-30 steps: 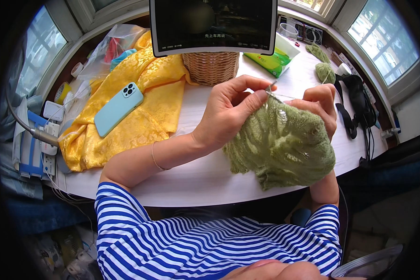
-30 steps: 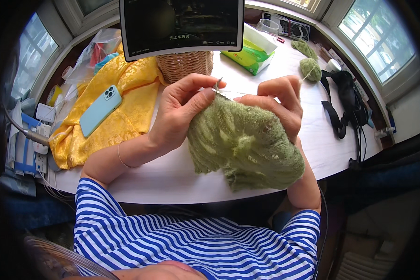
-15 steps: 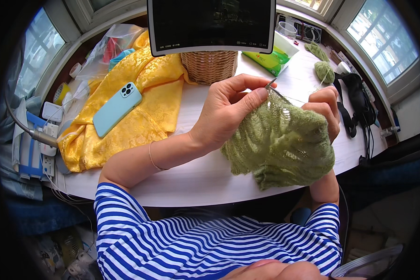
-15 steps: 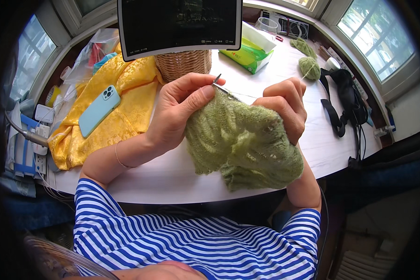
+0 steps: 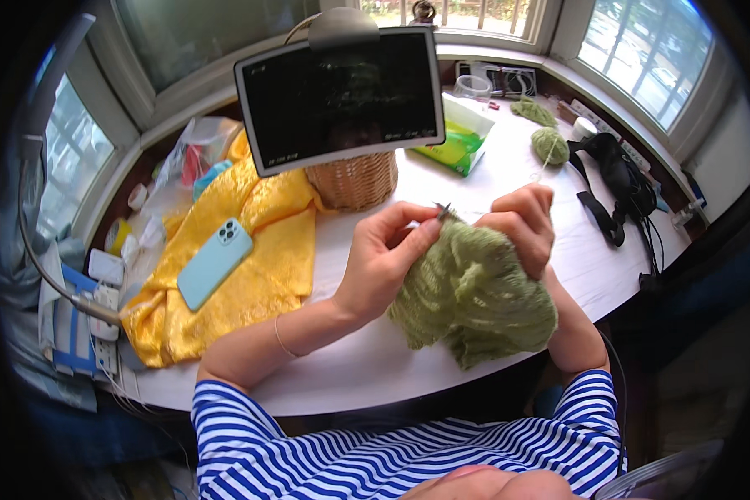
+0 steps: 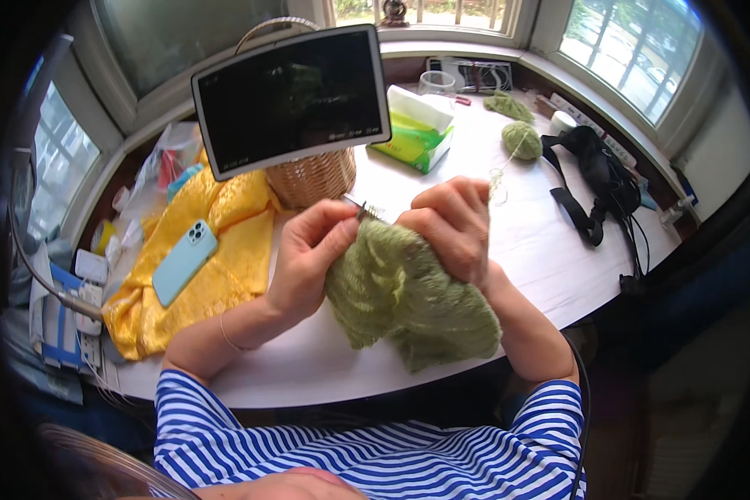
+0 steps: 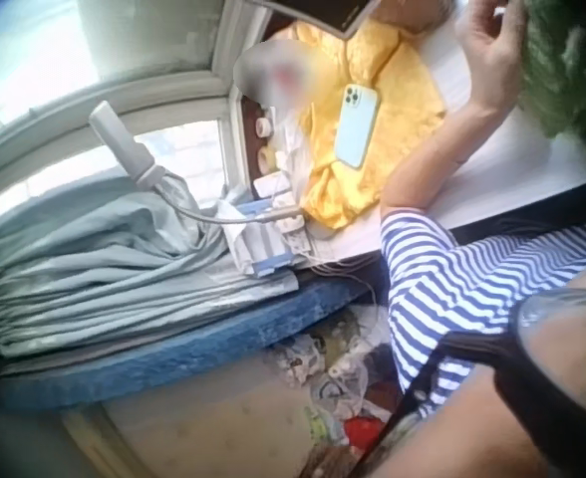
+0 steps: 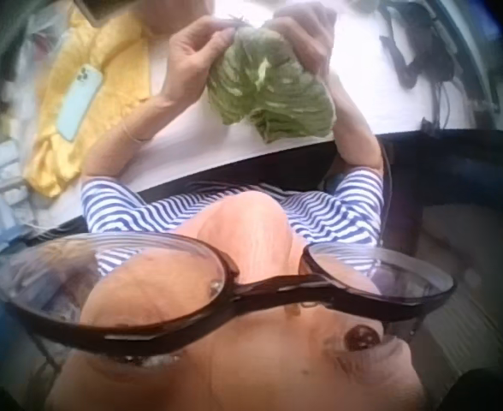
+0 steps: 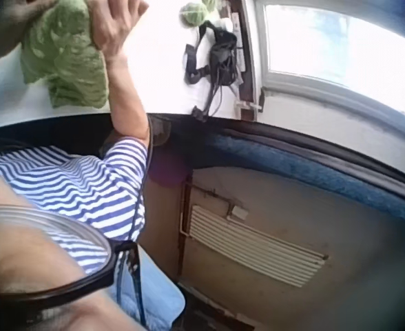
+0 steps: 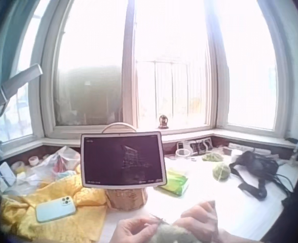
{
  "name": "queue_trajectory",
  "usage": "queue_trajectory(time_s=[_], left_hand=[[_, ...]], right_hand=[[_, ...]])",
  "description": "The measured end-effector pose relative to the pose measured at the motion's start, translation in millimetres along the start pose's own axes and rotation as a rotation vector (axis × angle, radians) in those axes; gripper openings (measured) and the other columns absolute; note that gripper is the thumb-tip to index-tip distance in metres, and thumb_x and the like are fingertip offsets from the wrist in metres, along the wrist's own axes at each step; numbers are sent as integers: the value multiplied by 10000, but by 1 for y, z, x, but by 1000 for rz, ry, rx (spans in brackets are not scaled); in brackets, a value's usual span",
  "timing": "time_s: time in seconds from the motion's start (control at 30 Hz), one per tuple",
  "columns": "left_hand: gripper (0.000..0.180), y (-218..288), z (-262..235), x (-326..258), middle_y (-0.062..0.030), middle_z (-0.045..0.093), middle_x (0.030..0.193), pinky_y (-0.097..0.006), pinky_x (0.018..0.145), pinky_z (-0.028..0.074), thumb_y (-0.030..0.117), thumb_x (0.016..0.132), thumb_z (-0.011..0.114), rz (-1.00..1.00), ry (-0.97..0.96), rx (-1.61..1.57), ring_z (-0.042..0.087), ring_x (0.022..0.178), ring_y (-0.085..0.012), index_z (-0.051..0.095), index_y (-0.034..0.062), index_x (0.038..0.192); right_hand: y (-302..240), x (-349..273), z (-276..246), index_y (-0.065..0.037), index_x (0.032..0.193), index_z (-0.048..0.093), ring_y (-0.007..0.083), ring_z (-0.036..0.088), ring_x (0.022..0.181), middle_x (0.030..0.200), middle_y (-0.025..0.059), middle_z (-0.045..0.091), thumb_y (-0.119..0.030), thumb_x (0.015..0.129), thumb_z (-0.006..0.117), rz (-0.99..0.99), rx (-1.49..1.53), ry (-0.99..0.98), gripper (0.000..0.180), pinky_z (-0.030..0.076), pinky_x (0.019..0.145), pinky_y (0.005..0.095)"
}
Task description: The person knits a green fabric using knitting needles and yarn. They sit at a table with a tablet playing a video, a smartphone, and a yellow cloth nearby. The person manipulates the yarn and needles to create stitches, occasionally adjusting the fabric.
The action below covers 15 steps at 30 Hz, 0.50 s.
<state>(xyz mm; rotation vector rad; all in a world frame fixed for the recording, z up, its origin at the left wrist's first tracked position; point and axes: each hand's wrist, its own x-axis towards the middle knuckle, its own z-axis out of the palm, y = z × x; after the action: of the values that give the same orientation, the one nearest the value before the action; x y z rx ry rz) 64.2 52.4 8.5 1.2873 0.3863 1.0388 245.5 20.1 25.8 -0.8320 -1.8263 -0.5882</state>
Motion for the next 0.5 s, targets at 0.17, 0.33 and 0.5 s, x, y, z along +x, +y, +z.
queue_trajectory(time_s=[0.17,0.33,0.5], left_hand=[[158,-8,2,-2,-26,625,870,-181,674,465,105,889,585,-18,-84,30,569,768,-53,607,-11,993],[160,-9,8,-6,-6,607,881,-181,690,452,103,891,577,-49,-120,93,551,774,-48,614,-9,999],[158,-6,6,-2,-20,614,875,-192,689,468,104,893,572,17,-56,73,566,763,-56,600,0,1009]], right_hand=[[12,1,-3,-63,812,536,239,474,769,785,74,490,-423,663,675,157,274,-290,414,351,694,332],[5,3,-3,-60,1056,532,295,472,930,973,118,492,-347,555,687,191,423,-312,598,391,820,386],[8,-6,-13,-154,862,663,183,435,762,812,-1,481,-256,682,668,71,-16,-89,207,313,688,298]])
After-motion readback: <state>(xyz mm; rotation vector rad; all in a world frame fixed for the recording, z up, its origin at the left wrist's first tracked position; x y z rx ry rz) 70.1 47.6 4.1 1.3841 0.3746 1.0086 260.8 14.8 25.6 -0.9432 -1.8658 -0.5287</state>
